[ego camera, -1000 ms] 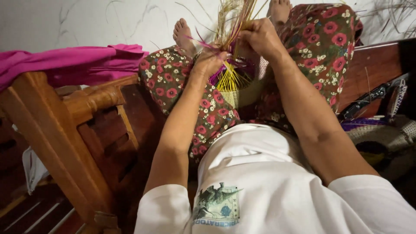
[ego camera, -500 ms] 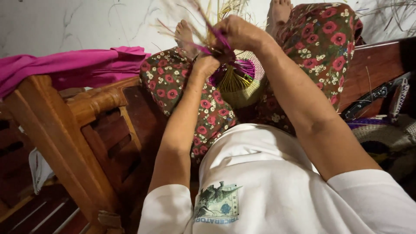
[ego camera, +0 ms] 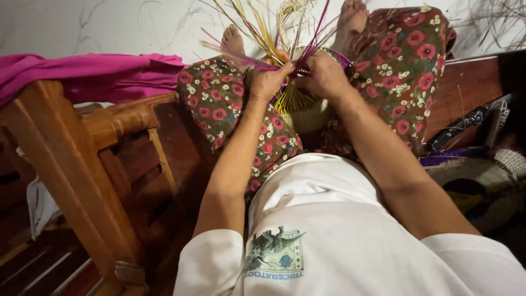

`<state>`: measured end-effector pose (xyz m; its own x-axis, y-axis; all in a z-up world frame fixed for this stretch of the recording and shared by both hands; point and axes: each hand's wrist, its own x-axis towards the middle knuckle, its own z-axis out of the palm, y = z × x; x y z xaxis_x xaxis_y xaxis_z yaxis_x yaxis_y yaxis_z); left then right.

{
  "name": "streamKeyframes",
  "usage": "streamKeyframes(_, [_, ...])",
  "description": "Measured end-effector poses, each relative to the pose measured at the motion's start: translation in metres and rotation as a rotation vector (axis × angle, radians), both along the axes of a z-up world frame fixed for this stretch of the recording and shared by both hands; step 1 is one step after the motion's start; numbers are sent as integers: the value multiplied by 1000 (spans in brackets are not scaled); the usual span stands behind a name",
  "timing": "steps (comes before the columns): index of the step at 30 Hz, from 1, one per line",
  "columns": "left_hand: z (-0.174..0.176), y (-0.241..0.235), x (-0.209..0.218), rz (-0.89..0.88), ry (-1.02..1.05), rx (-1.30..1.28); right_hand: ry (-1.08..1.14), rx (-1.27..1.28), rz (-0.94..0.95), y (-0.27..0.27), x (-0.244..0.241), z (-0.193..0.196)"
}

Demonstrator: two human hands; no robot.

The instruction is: The person weaves a basket by hand, interlacing colorful and natural-colored straw strips into a circular base. They repeatedly pull and tuck strands to tighten the weave, gradually building up the basket's structure.

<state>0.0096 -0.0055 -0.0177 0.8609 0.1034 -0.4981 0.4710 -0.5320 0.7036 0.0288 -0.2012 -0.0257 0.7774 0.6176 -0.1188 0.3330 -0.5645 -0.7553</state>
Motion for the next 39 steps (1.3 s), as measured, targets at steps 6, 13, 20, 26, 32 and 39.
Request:
streamKeyframes(6, [-20,4,-4,30,-1,-16,97,-24,-384,27,-6,5])
streamKeyframes(13, [19,2,4,255,130,-100,595,69,-632,25,15,51])
streamKeyframes(20, [5,4,6,270,240,-172,835,610,-1211,-23,65,70])
streamKeyframes(26, [5,5,5,270,216,-149,885,-124,-457,16,26,168])
streamKeyframes(32, [12,4,8,291,148,-353,735,82,-646,38,6,64])
streamKeyframes(39, [-54,16,-9,232,86,-172,523,131,-731,36,-4,24])
